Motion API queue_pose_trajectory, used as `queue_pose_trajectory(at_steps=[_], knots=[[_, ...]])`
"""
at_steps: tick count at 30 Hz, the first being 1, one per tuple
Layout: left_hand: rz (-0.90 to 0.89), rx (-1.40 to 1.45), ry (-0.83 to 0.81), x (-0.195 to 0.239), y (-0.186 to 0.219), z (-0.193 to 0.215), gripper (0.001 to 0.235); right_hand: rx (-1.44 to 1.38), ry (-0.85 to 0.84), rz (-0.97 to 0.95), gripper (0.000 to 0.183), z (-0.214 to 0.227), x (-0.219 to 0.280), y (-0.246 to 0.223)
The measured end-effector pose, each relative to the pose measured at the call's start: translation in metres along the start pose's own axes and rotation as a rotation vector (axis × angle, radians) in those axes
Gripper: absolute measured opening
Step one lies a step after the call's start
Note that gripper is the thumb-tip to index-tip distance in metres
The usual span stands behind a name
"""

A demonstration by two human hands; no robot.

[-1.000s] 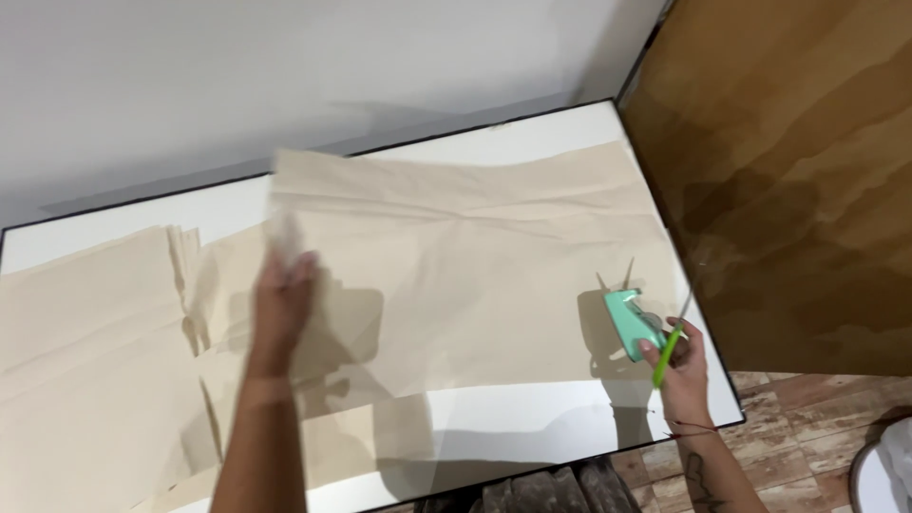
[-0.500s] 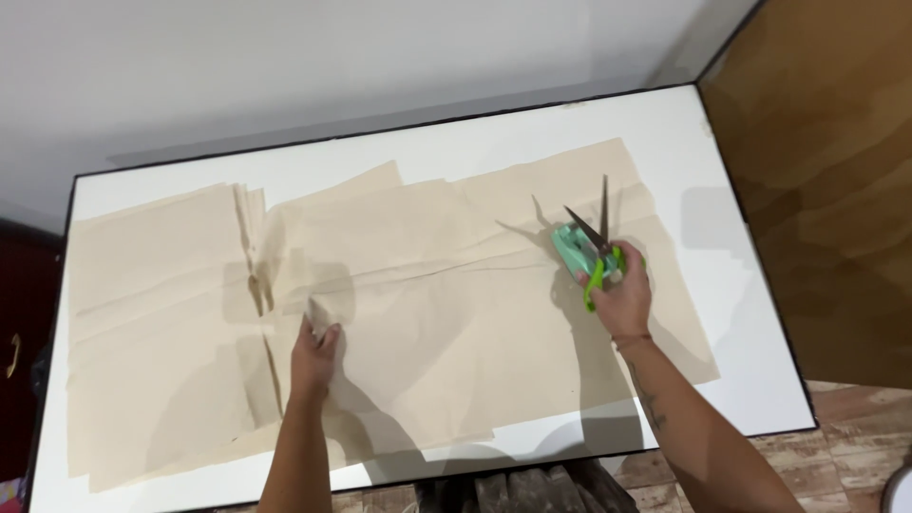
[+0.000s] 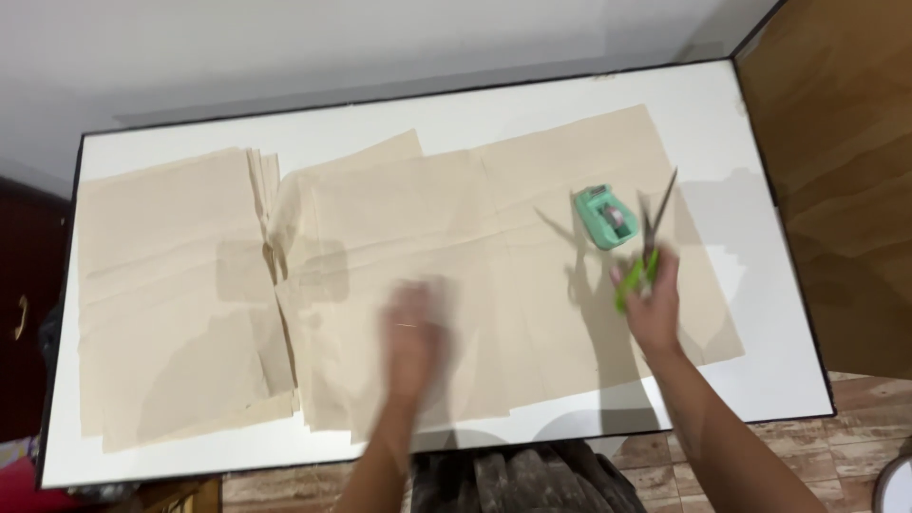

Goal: The person cuts a large sheet of beige paper into smaller pieces using green-handled scissors on a white table. They then fold the cut pieces and measure one of them with a red measuring tape.

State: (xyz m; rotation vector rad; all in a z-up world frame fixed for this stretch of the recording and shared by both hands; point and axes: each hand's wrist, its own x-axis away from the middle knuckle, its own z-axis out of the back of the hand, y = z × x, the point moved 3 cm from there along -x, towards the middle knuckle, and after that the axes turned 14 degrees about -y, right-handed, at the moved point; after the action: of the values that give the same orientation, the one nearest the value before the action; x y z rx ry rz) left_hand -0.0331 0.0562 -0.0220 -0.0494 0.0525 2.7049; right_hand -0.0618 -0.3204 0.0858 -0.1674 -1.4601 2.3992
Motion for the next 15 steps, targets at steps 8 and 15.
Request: queue_pose_trajectory(at_steps=[8,15], knots=[[-0.437,0.348,-0.289,0.058,0.133,0.04,0.081,-0.413,-0.98,-0.708,0.054,0.035,0.208,0.068],[-0.38,0.537,-0.417,0.056,0.131,0.047,0.075,-0.41,-0.935,-0.862,0.06,0.026,0.271,0.089]])
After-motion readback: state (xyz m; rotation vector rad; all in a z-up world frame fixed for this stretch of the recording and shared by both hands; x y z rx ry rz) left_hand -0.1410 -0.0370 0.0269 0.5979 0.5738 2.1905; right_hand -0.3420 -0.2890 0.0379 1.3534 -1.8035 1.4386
